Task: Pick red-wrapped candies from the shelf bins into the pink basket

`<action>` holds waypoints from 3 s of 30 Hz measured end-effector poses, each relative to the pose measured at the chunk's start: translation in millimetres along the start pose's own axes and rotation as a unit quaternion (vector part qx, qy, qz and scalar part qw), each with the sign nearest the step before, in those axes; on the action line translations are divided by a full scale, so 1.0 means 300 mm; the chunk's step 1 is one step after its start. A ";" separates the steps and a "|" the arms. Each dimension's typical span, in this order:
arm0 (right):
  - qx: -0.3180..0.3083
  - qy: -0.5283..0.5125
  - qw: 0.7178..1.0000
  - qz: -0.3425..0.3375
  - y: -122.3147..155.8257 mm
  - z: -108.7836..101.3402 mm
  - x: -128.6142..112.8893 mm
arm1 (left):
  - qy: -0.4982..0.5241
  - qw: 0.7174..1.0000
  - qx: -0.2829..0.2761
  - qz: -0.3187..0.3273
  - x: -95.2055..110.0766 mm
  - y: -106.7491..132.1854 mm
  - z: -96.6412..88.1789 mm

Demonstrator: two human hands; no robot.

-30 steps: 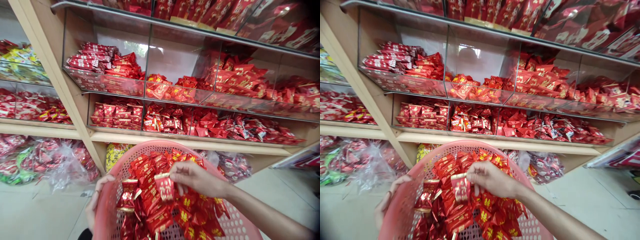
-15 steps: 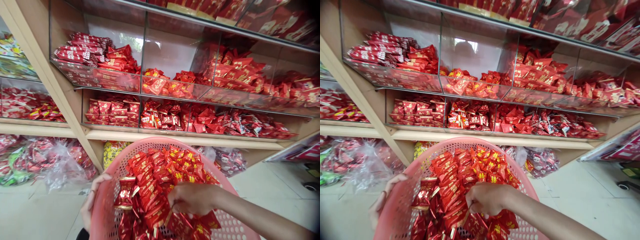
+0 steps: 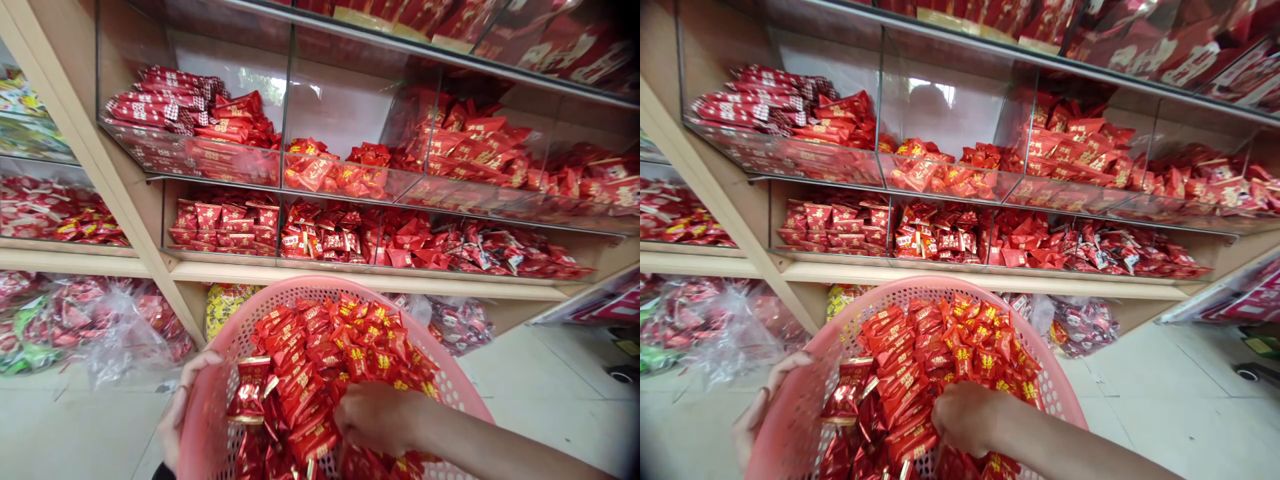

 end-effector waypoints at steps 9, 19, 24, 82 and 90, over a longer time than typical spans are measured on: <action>0.041 0.038 0.989 0.135 -0.049 0.044 -0.044 | 0.015 1.000 0.009 -0.002 0.001 0.010 0.009; 0.119 0.128 0.979 0.101 -0.109 0.080 -0.087 | 0.016 1.000 0.006 -0.001 0.003 -0.001 0.001; 0.131 0.165 0.973 0.089 -0.086 0.065 -0.097 | 0.016 1.000 0.005 -0.022 -0.001 0.017 0.013; 0.316 0.231 0.917 0.074 -0.037 -0.045 -0.134 | 0.010 1.000 0.008 -0.015 0.016 0.039 0.043; 0.296 0.192 0.934 0.052 -0.017 -0.016 -0.111 | 0.021 0.999 0.006 -0.037 0.006 0.041 0.038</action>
Point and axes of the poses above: each hand's wrist, its own y-axis away from the middle knuckle, its own z-axis out of the palm, x = y × z, the point moved 8 cm from there along -y, towards the middle knuckle, and after that the axes turned 14 degrees about y, right-handed, at the moved point
